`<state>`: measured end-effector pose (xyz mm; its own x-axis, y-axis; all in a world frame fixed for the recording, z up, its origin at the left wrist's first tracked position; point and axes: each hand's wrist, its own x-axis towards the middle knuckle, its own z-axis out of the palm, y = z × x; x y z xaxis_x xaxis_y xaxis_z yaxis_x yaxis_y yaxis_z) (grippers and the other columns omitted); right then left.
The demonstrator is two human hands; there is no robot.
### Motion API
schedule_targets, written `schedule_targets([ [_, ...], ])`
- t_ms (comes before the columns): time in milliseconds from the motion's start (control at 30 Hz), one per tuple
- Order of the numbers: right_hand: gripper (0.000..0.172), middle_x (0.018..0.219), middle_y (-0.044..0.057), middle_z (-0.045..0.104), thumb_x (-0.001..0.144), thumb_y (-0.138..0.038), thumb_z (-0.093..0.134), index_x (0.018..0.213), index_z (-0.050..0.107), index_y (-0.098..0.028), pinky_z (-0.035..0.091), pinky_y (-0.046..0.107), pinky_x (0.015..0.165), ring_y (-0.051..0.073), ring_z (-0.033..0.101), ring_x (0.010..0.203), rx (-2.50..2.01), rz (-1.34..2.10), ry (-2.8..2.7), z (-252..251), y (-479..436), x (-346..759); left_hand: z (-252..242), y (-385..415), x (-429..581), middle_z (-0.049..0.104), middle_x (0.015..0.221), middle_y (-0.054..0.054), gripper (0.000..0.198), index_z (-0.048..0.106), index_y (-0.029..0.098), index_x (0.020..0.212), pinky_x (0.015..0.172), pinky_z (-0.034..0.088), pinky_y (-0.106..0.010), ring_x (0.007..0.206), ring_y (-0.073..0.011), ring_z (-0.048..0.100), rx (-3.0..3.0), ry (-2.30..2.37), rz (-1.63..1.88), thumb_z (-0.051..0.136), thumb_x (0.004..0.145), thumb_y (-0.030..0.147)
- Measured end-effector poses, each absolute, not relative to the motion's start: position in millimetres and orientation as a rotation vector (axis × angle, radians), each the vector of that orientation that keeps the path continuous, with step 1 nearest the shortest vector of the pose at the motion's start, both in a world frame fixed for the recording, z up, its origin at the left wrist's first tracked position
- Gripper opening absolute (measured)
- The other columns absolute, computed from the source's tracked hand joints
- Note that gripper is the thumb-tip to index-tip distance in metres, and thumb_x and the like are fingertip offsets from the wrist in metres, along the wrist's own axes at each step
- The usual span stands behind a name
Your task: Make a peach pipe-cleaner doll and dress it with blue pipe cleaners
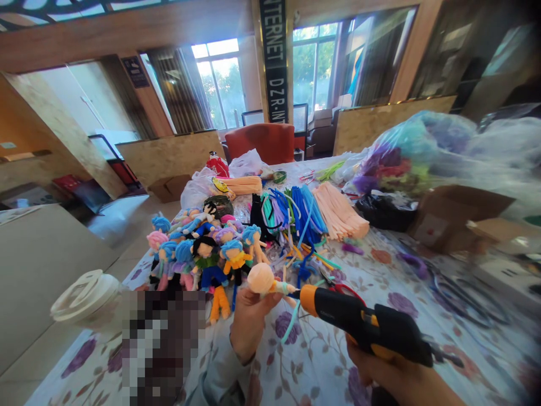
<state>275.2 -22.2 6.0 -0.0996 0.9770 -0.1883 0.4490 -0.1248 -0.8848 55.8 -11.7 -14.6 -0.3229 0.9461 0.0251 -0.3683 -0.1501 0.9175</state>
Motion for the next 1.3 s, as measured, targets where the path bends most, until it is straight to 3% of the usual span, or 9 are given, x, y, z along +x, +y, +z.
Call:
schedule_targets([
  [600,0.018,0.044,-0.002,0.055,0.063,-0.039,0.062,0.058,0.057,-0.023,0.049,0.029,0.054,0.021,0.059,0.051,-1.541,1.344,-1.556,30,-21,281,-18,-10,53,0.075,0.070,0.001,0.022,0.078,0.020,0.078,0.064,0.050,-0.019,0.059,-0.0090,0.063,0.741,1.017,1.680,0.085,0.057,0.021],
  [967,0.017,0.055,-0.001,0.055,0.066,-0.035,0.055,0.057,0.052,-0.020,0.040,0.025,0.059,0.016,0.054,0.060,-1.420,1.619,-1.469,27,-18,292,-14,-9,58,0.077,0.072,-0.001,0.018,0.078,0.019,0.076,0.068,0.053,-0.023,0.067,-0.0146,0.069,0.747,0.994,1.661,0.083,0.060,0.020],
  [1133,0.017,0.051,-0.001,0.055,0.064,-0.035,0.053,0.054,0.052,-0.021,0.043,0.028,0.060,0.017,0.056,0.056,-1.311,1.631,-1.513,25,-13,288,-12,-8,58,0.076,0.074,-0.002,0.015,0.078,0.020,0.081,0.066,0.053,-0.027,0.061,-0.0155,0.068,0.844,0.950,1.622,0.078,0.067,0.022],
  [1300,0.013,0.046,-0.001,0.057,0.063,-0.031,0.058,0.054,0.055,-0.021,0.047,0.028,0.057,0.018,0.059,0.052,-1.524,1.528,-1.543,22,-13,280,-14,-9,57,0.076,0.074,-0.004,0.016,0.078,0.017,0.081,0.069,0.053,-0.029,0.062,-0.0168,0.068,0.878,1.002,1.615,0.078,0.067,0.024],
])
